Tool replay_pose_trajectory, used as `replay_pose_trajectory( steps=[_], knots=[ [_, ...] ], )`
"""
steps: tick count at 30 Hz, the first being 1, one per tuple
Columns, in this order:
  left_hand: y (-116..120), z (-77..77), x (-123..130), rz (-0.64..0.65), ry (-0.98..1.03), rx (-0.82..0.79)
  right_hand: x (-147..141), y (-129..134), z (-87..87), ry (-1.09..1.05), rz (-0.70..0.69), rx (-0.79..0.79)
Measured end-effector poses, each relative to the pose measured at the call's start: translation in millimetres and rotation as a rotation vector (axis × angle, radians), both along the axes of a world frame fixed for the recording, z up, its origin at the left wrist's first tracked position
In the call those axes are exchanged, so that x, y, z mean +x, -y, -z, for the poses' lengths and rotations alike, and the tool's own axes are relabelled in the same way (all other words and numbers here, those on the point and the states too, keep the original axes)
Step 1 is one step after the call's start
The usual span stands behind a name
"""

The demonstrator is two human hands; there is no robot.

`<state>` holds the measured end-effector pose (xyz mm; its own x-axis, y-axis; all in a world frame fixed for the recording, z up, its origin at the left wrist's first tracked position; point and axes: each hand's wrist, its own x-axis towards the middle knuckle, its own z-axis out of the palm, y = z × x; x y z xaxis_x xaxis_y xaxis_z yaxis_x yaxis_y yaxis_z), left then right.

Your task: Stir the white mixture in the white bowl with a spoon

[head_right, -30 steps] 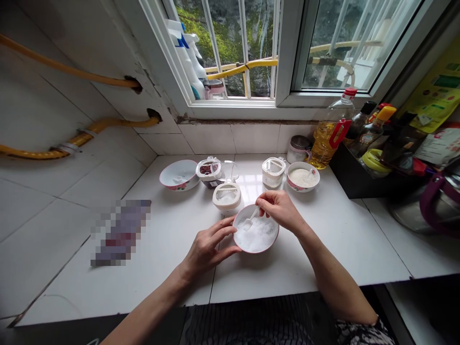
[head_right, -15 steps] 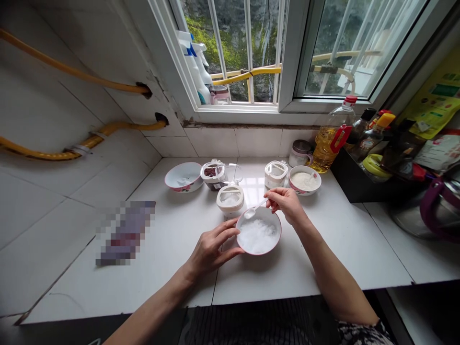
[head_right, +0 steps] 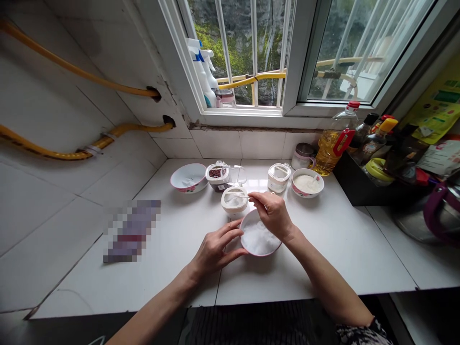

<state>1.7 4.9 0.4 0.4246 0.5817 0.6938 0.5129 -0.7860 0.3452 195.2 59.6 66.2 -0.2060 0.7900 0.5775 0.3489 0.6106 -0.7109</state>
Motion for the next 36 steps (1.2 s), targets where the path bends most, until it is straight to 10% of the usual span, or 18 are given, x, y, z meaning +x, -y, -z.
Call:
replay_pose_trajectory(
  steps=[13,27,36],
  knots=[
    [0,-3.0,-1,0.013,-0.009,-0.023,51,-1,-25.5,0.101,-0.199,-0.549],
    [1,-4.0,-1,0.025,-0.005,-0.035,37,12,-26.6,0.309,-0.346,-0.545],
    [1,-4.0,0,0.008,-0.016,-0.031,45,5,-24.6,0.262,-0.198,-0.6]
  ],
)
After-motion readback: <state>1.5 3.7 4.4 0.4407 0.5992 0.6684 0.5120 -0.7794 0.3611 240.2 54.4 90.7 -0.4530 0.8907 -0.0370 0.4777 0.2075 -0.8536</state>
